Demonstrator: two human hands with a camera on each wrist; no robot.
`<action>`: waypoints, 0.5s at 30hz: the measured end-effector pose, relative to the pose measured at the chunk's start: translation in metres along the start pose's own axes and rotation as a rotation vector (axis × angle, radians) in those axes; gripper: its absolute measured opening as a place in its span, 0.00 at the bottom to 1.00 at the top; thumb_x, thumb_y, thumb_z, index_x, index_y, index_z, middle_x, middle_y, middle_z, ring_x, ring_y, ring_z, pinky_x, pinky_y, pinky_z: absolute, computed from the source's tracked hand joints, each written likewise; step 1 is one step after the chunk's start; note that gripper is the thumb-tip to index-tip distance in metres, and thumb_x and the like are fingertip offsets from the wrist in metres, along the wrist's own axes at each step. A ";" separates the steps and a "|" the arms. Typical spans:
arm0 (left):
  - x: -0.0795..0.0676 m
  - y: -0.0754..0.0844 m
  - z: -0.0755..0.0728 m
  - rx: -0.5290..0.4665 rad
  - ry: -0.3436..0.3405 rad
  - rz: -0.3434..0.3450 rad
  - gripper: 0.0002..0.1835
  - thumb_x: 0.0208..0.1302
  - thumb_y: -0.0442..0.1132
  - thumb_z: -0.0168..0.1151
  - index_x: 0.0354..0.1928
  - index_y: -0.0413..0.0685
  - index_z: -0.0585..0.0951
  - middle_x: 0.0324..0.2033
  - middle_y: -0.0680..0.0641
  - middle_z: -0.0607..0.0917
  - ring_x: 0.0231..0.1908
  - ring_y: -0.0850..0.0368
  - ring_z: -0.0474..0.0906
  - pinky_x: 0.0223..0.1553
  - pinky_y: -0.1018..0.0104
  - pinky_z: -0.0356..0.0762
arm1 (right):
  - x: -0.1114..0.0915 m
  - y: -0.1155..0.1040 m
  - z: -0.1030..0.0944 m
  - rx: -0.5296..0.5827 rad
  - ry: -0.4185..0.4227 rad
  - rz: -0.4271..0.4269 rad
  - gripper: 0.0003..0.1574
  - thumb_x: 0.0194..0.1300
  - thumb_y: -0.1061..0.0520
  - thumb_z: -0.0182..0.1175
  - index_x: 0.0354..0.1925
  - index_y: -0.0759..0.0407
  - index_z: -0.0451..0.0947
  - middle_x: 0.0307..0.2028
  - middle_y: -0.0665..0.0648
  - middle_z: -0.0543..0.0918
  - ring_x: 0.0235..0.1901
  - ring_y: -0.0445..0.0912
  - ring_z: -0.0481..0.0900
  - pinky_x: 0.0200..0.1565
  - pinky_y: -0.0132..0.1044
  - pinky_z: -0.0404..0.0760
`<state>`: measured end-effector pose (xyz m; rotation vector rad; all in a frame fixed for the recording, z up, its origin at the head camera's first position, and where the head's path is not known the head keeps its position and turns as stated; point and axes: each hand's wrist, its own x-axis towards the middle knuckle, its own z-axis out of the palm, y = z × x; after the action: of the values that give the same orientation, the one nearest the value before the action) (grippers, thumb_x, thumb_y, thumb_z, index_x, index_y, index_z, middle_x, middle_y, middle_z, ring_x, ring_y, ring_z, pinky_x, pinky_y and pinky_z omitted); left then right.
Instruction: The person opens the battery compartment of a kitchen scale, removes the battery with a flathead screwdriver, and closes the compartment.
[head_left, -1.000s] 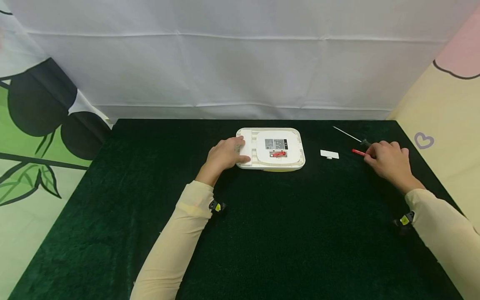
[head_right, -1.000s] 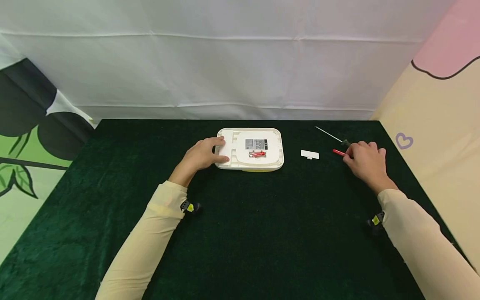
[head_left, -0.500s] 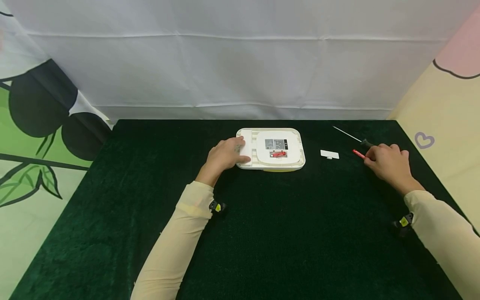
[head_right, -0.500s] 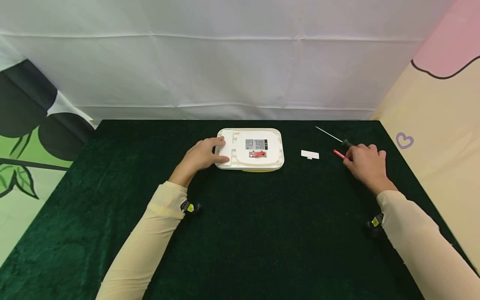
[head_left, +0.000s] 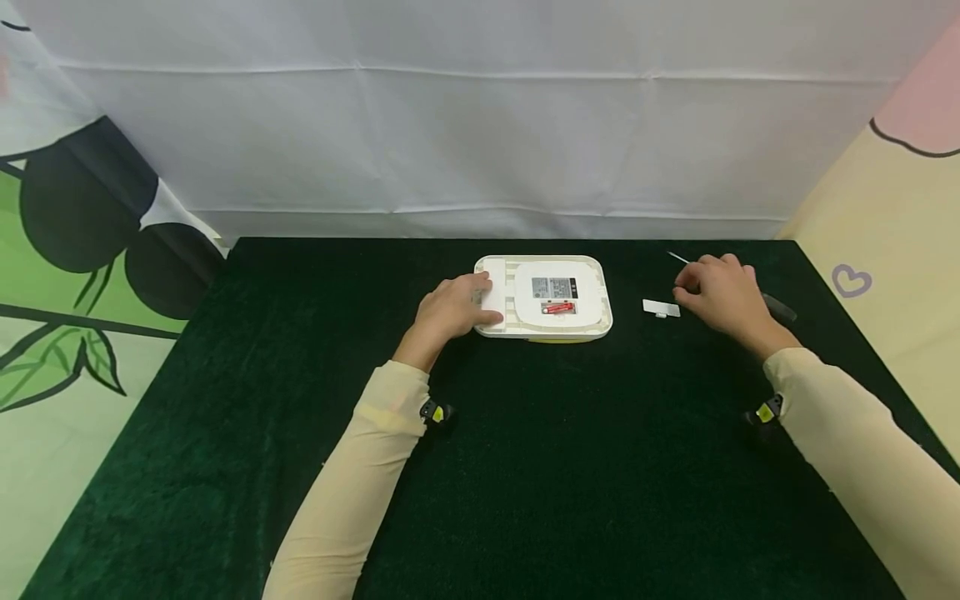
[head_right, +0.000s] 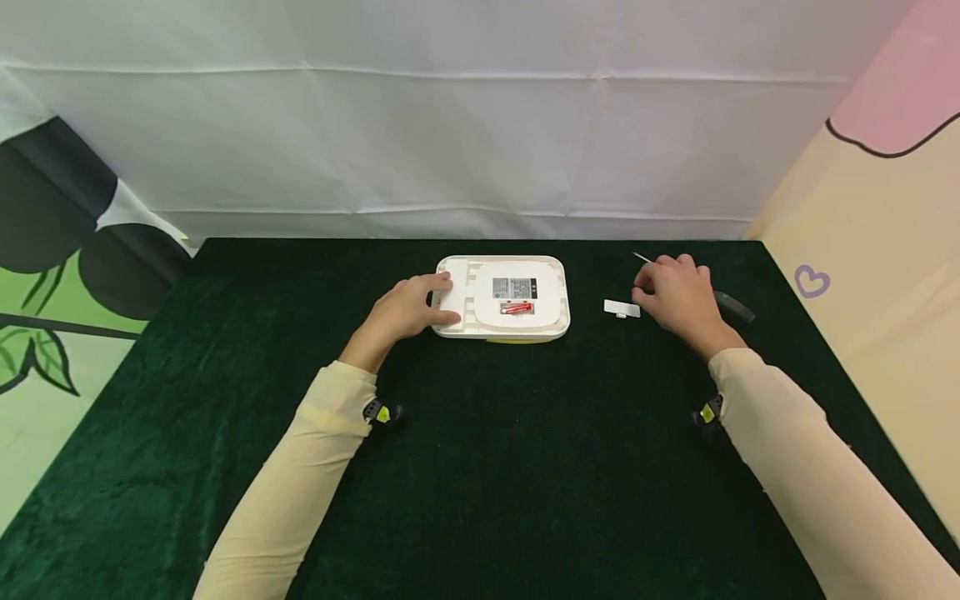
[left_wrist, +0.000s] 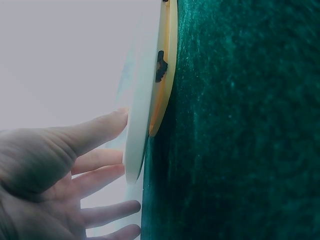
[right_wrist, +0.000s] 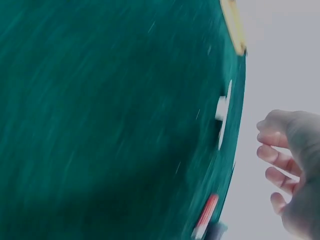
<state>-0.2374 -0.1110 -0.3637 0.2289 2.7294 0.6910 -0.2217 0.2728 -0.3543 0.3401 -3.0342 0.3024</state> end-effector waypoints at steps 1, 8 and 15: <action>0.000 0.000 0.000 0.000 0.001 0.001 0.36 0.63 0.55 0.65 0.71 0.59 0.67 0.75 0.56 0.61 0.72 0.47 0.58 0.68 0.44 0.58 | 0.005 -0.008 0.001 -0.006 -0.005 -0.010 0.13 0.66 0.55 0.58 0.42 0.63 0.82 0.40 0.65 0.80 0.45 0.61 0.68 0.44 0.58 0.64; 0.002 0.000 0.001 0.003 -0.006 0.002 0.36 0.63 0.56 0.65 0.71 0.59 0.67 0.75 0.56 0.60 0.73 0.49 0.57 0.69 0.45 0.58 | 0.031 -0.057 0.013 0.003 -0.050 -0.103 0.12 0.66 0.54 0.61 0.42 0.60 0.83 0.41 0.61 0.81 0.45 0.58 0.70 0.47 0.57 0.67; 0.002 0.002 0.000 0.001 -0.011 0.007 0.36 0.63 0.56 0.65 0.71 0.59 0.67 0.75 0.57 0.60 0.72 0.50 0.58 0.68 0.45 0.59 | 0.041 -0.090 0.021 0.048 -0.108 -0.222 0.11 0.65 0.52 0.62 0.41 0.57 0.84 0.43 0.58 0.82 0.43 0.55 0.70 0.44 0.50 0.66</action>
<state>-0.2391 -0.1086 -0.3632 0.2414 2.7195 0.6888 -0.2428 0.1739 -0.3545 0.7128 -3.0573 0.3520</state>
